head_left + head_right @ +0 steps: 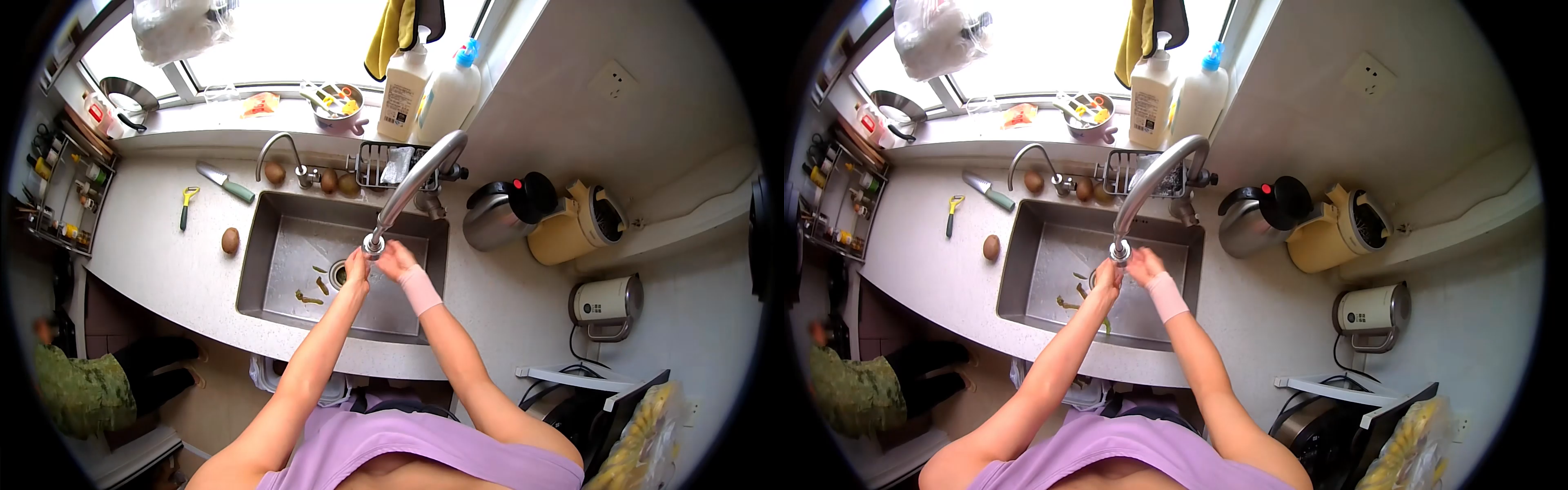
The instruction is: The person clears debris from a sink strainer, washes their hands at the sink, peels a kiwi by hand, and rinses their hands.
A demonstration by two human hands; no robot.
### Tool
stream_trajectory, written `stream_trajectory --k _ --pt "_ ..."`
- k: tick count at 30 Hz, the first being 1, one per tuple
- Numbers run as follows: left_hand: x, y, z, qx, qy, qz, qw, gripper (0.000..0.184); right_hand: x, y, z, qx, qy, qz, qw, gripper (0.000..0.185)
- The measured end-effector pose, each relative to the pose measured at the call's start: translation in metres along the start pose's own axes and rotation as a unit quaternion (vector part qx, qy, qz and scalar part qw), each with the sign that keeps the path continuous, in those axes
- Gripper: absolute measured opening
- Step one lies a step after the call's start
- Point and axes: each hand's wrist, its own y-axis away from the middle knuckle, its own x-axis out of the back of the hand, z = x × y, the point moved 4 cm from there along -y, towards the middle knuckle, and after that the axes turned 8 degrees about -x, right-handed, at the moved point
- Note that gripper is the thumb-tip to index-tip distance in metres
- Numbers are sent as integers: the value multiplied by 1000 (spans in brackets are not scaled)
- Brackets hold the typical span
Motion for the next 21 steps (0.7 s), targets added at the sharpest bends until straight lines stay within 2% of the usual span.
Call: stream_trajectory --k 1,2,3,4,6,7,9,10,11,12,13,15,16,18,19,21 --pt "-8 6 3 -1 -1 -1 1000 30 -20 4 27 -139 -52 -57 987 33" --pt "-16 18 11 31 15 52 998 31 -37 11 43 -165 -45 -155 973 29" --pt "-14 24 12 62 30 105 992 34 -46 12 50 -133 8 -144 980 25" --pt "-16 31 18 17 67 48 996 49 -52 12 53 -145 -28 -129 981 26" --pt "-13 32 22 37 89 68 993 51 -55 19 57 -159 -68 -111 979 27" --pt "-8 32 21 57 112 86 988 54 -55 25 54 -146 -35 -139 979 26" --pt "4 26 17 82 159 108 978 48 -59 43 48 -131 1 -167 977 24" --pt "15 15 9 81 120 67 987 44 -59 61 44 -45 179 -124 975 25" --pt "18 8 5 80 80 25 993 41 -59 73 37 44 351 -75 932 26" --pt "13 13 10 72 95 6 993 33 -54 77 33 36 339 -57 938 19" --pt "7 19 15 73 97 5 993 33 -56 82 28 37 340 -55 938 19" --pt "-1 28 23 92 57 49 993 27 -64 91 11 149 577 21 803 13" --pt "-1 24 17 90 58 48 993 27 -57 79 14 151 577 21 803 13" --pt "5 22 5 95 53 69 992 21 -61 62 14 415 629 8 657 7" --pt "6 24 4 94 51 69 992 21 -61 55 17 416 627 8 658 7" --pt "5 29 2 121 69 61 988 21 -59 41 23 333 558 -48 759 9"
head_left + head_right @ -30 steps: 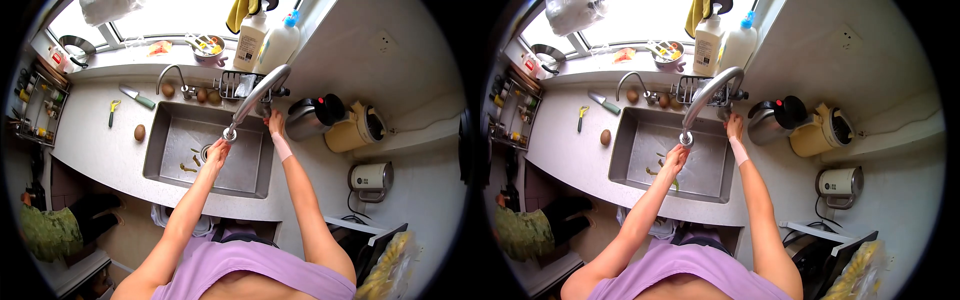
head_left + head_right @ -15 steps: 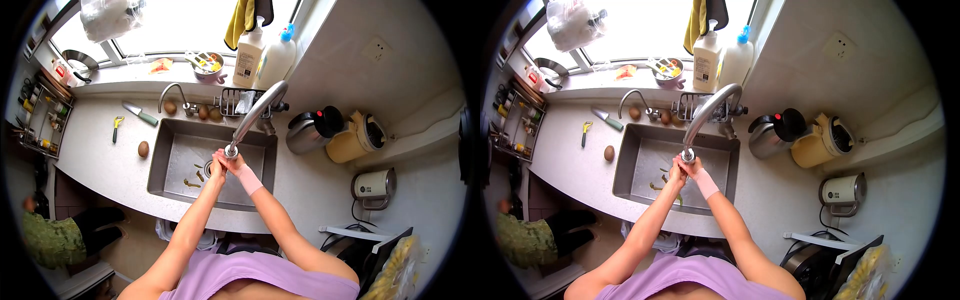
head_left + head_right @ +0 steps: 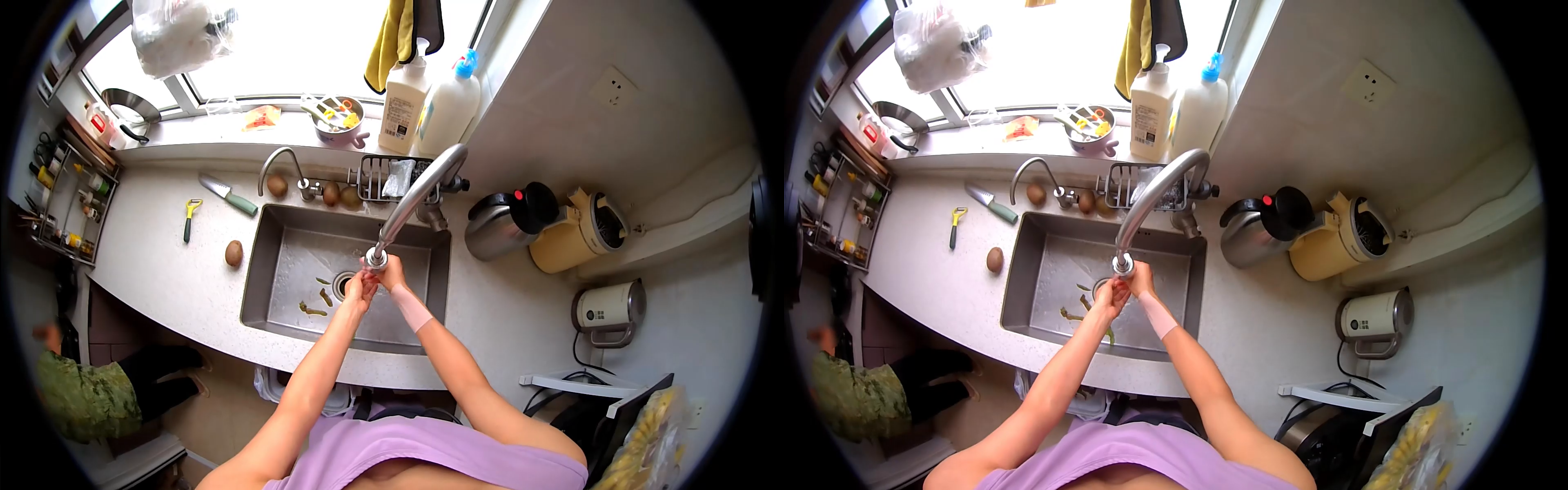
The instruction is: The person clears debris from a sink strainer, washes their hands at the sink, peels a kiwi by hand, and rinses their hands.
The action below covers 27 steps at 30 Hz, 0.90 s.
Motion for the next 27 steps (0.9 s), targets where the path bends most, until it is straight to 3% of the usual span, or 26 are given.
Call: stream_trajectory --k 1,2,4,6,8,10,14,16,17,22,24,25,26,27 --pt "-5 7 0 13 38 15 999 21 0 5 -6 -187 -132 -71 971 9" --pt "-9 12 5 10 38 15 999 21 3 5 -9 -185 -133 -72 971 9" --pt "-8 9 3 20 42 -59 997 16 0 15 7 -344 -295 -87 887 11" --pt "-3 -2 -1 20 81 -43 996 15 2 26 3 -312 -355 -100 876 15" --pt "-13 0 7 -37 16 -70 997 17 8 30 -4 -258 -380 -116 881 17" --pt "-21 5 12 -35 16 -90 995 21 12 22 5 -288 -394 -95 867 17" --pt "-29 3 19 -69 4 -28 997 31 8 9 -24 -172 -466 -134 857 20" --pt "-30 -4 26 -87 33 -119 989 32 4 14 -24 -196 -427 -161 868 20" --pt "-33 -6 19 -110 65 -73 989 32 3 20 -13 -235 -339 -152 898 19" --pt "-27 16 16 -94 -20 -54 994 20 18 37 5 -256 -276 -116 919 20" --pt "-29 23 9 -23 -92 -65 993 18 37 41 -4 -87 -53 -24 995 28" --pt "-45 43 17 -19 -106 -98 989 17 51 45 -1 -90 -30 16 995 50" --pt "-48 40 16 -18 -102 -98 990 17 57 41 1 -91 -27 14 995 50" --pt "-51 28 17 -65 -15 -113 991 19 66 29 11 -87 -13 98 991 62"
